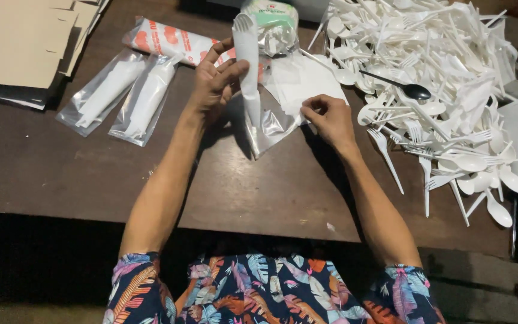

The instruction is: Wrapping plastic forks and spoons in paper napkins and placing them into individual plastic sleeves.

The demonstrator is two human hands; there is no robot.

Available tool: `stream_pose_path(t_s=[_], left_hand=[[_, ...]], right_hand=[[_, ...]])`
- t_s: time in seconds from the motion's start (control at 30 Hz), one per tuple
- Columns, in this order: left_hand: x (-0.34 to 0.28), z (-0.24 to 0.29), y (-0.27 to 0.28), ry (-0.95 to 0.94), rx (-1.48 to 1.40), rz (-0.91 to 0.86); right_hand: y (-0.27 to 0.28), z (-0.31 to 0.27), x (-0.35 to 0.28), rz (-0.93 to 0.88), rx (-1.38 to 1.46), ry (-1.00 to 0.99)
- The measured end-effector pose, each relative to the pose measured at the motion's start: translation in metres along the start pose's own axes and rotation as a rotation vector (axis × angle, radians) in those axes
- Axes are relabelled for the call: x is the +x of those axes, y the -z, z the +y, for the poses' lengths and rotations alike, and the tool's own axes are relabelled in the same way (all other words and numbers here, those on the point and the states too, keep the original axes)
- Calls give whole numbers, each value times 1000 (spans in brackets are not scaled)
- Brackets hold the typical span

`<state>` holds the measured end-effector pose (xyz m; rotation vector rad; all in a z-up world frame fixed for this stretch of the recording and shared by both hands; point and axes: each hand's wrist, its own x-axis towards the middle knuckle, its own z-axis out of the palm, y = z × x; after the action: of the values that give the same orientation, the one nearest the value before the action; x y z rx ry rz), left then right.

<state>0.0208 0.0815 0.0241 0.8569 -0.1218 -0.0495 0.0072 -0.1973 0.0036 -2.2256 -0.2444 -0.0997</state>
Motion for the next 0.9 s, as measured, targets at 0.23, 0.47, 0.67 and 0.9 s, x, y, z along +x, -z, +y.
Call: stream_pose_path(t_s=[0.23,0.47,0.67,0.9], left_hand=[[-7,-23,-38,155,312,-17],[4,-63,-69,22,422,-164],[14,-73,-83,41,375,-202],[26,-90,-73,-30,507,-190]], right_hand=[[18,5,5,100,-205,117],[31,1,-5,-133,810,-116],[33,13,0,-9,787,-57],[40,14,4,65,783,-63]])
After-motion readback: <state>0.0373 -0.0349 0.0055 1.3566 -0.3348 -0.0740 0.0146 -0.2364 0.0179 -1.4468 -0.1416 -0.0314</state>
